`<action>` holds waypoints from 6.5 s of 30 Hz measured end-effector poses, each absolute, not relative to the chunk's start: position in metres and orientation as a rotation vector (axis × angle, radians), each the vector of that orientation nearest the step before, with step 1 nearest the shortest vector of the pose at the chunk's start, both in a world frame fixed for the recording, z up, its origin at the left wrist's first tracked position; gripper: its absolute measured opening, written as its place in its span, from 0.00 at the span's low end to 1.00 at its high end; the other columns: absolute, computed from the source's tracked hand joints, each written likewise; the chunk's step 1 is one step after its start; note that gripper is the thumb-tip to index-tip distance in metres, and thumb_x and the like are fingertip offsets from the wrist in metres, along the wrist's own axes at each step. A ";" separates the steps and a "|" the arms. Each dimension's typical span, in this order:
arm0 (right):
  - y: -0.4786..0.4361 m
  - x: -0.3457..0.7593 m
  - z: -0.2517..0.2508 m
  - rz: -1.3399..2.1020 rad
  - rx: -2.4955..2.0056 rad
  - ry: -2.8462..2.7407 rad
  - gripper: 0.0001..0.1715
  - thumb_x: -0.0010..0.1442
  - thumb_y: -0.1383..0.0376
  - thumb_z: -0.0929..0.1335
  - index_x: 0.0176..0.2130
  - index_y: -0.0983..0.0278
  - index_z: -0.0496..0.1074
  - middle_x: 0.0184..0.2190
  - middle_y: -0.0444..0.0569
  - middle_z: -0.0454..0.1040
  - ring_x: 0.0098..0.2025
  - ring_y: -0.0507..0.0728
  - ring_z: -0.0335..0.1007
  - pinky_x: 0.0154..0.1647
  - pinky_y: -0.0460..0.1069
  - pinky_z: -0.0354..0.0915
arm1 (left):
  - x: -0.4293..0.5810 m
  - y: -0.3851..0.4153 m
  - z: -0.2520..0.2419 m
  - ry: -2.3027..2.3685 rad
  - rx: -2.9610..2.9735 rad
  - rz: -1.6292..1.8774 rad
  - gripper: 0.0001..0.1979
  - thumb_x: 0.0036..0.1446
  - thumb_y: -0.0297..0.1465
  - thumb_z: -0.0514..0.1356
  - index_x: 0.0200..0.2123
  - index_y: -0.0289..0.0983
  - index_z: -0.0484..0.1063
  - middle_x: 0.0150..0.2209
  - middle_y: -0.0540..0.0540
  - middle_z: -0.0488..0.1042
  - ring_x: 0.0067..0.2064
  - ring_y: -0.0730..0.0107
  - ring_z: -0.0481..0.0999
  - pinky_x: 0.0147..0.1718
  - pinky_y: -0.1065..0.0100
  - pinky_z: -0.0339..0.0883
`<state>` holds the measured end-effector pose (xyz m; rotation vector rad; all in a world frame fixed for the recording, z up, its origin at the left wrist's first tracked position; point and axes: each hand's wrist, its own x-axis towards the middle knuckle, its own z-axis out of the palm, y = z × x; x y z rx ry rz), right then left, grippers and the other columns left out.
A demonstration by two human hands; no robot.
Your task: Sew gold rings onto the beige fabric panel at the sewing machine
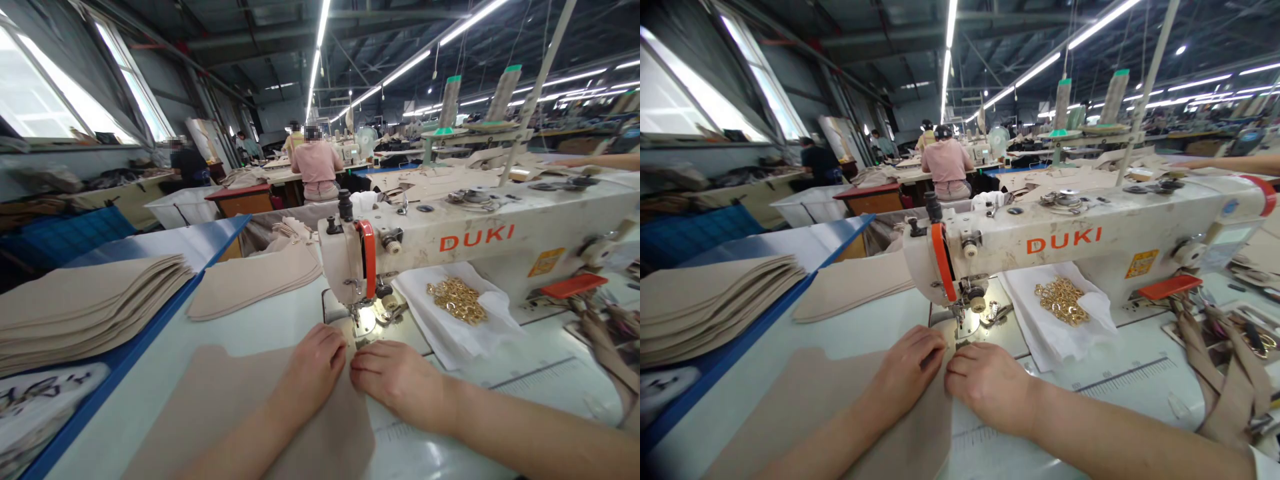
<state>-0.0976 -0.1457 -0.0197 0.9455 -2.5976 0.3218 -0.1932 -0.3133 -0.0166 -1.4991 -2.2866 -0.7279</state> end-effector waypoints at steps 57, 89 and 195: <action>-0.148 -0.096 -0.022 0.389 0.890 -2.622 0.06 0.64 0.70 0.64 0.36 0.68 0.70 0.39 0.50 0.72 0.42 0.55 0.65 0.46 0.50 0.65 | -0.207 -0.306 -0.019 -2.143 -1.583 -0.725 0.08 0.63 0.25 0.52 0.31 0.36 0.67 0.30 0.49 0.73 0.35 0.68 0.70 0.36 0.68 0.68; -0.149 -0.100 -0.017 0.296 0.788 -2.678 0.05 0.61 0.72 0.67 0.39 0.70 0.70 0.40 0.52 0.71 0.45 0.57 0.64 0.50 0.52 0.65 | -0.205 -0.304 -0.019 -2.153 -1.553 -0.753 0.08 0.60 0.23 0.52 0.29 0.36 0.68 0.29 0.47 0.74 0.34 0.67 0.71 0.34 0.67 0.69; -0.124 -0.119 -0.015 0.198 0.844 -2.715 0.05 0.63 0.69 0.66 0.39 0.69 0.71 0.42 0.52 0.73 0.46 0.56 0.67 0.51 0.50 0.62 | -0.209 -0.304 -0.017 -2.203 -1.632 -0.352 0.16 0.63 0.25 0.46 0.46 0.32 0.71 0.45 0.41 0.77 0.50 0.65 0.74 0.52 0.64 0.69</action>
